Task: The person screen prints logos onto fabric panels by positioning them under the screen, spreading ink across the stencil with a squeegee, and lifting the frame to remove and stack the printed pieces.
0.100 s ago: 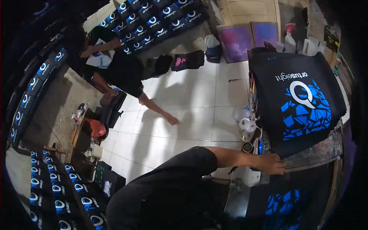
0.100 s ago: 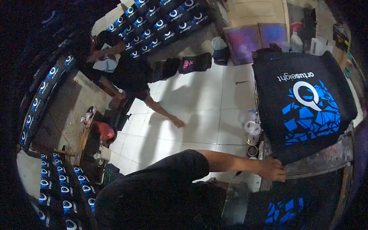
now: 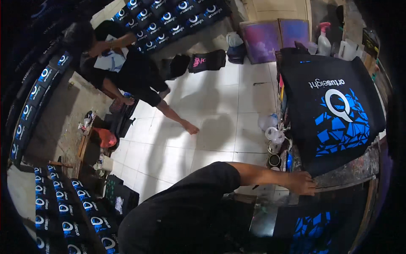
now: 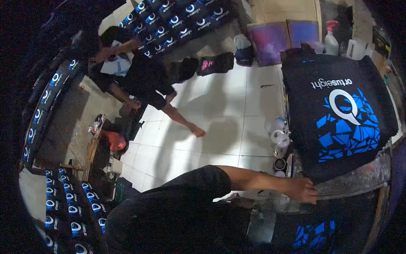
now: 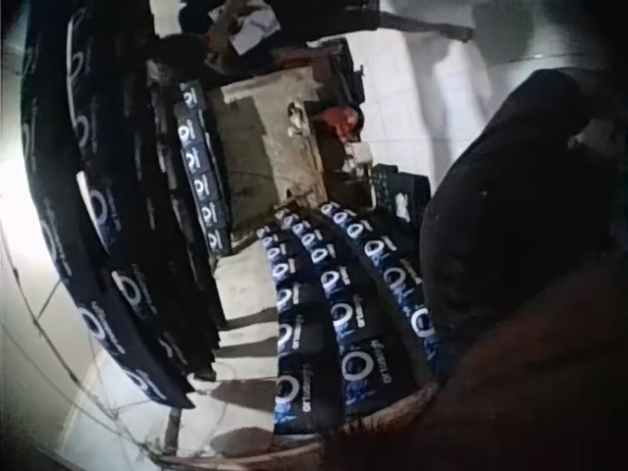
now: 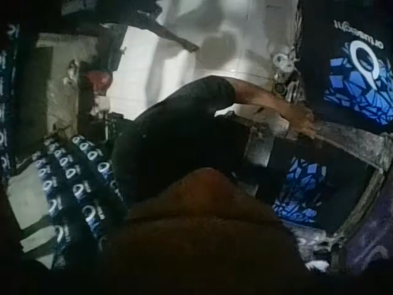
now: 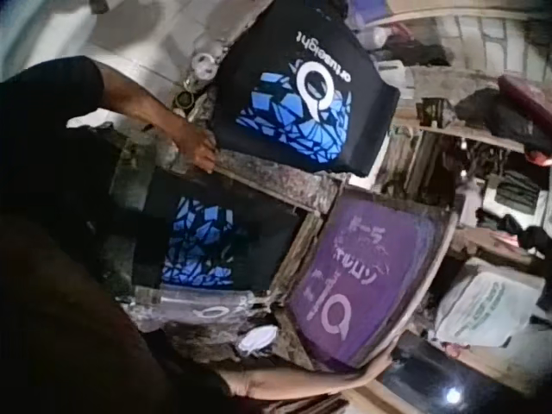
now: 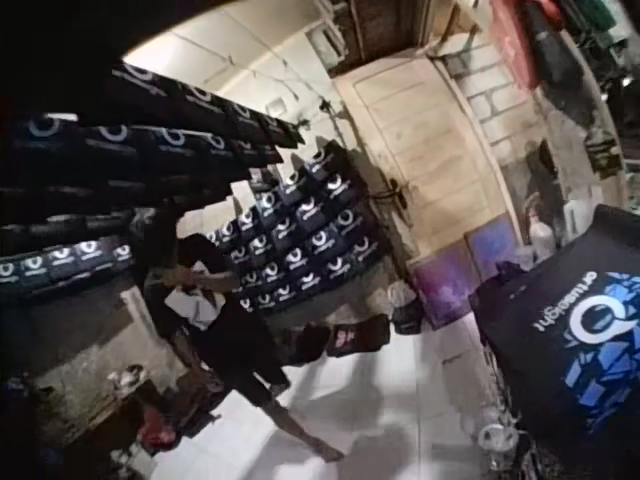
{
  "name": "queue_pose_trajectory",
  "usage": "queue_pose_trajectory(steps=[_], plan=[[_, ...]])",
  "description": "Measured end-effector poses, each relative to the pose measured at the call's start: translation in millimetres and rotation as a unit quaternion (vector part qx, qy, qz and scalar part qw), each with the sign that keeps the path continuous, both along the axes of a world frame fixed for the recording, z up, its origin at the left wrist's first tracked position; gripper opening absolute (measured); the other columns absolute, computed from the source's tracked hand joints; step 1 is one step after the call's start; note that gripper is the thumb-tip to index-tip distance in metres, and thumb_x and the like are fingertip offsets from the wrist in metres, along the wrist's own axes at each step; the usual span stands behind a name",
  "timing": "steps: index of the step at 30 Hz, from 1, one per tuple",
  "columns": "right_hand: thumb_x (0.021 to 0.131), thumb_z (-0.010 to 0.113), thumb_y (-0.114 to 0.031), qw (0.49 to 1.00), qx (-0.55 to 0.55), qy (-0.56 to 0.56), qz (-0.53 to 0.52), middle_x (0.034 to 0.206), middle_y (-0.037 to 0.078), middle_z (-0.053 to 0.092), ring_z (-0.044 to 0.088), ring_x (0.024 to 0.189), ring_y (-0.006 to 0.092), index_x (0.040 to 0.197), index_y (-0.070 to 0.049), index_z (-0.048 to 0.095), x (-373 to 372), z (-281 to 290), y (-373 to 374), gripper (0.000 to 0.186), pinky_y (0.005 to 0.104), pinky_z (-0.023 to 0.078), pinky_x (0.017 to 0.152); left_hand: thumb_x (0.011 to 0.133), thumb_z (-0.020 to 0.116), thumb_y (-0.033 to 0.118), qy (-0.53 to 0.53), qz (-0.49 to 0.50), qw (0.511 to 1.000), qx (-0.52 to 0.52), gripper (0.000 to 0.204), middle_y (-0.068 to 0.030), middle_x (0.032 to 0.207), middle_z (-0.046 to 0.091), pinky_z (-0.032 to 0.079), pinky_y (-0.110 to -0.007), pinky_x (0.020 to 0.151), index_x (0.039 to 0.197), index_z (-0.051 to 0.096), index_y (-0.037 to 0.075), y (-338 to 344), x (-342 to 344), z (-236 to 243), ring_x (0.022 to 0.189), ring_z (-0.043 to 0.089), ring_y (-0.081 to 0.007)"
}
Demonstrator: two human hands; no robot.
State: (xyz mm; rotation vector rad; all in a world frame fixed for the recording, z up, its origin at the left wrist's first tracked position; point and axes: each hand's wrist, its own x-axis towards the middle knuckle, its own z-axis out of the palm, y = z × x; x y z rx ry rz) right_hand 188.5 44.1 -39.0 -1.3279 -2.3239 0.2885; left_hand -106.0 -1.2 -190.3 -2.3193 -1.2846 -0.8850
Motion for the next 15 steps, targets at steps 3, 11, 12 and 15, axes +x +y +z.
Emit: queue_pose_trajectory(steps=[3,11,12,15], plan=[[0.085,0.054,-0.073,1.000,0.002,-0.014,-0.006,0.117,0.028,0.057,0.051,0.110,0.0390,0.114,0.009,0.064,-6.0,0.9,-0.1,0.088,0.0444,0.043,0.097,0.087,0.064,0.028,-0.004,0.000,0.999,0.040,0.018,0.0001,0.080,0.053,0.046,-0.033,0.062,0.082,0.054,0.014,3.2,1.0,3.4,0.068,0.059,-0.0175],[0.084,0.053,-0.074,0.999,0.015,-0.020,-0.023,0.122,0.029,0.056,0.051,0.115,0.0402,0.117,0.009,0.064,-1.8,9.4,1.4,0.090,0.0444,0.043,0.100,0.085,0.066,0.027,-0.036,-0.036,0.994,0.098,0.016,0.0010,0.085,0.058,0.045,-0.034,0.064,0.079,0.057,0.016,8.4,8.1,-7.7,0.070,0.058,-0.0169],[0.084,0.053,-0.074,0.999,0.017,-0.022,-0.025,0.122,0.029,0.056,0.051,0.115,0.0403,0.117,0.009,0.064,0.4,9.8,0.7,0.090,0.0444,0.043,0.100,0.085,0.067,0.027,-0.035,-0.029,0.993,0.105,0.015,0.0006,0.087,0.058,0.045,-0.035,0.066,0.080,0.058,0.016,7.4,9.9,-8.7,0.072,0.058,-0.0174],[0.084,0.053,-0.075,0.998,0.022,-0.023,-0.047,0.124,0.030,0.055,0.051,0.117,0.0407,0.118,0.009,0.064,25.0,11.1,2.6,0.090,0.0444,0.043,0.101,0.085,0.068,0.026,-0.037,-0.040,0.994,0.096,0.015,-0.0006,0.088,0.058,0.045,-0.038,0.071,0.083,0.060,0.014,8.5,6.7,1.9,0.079,0.058,-0.0192]])
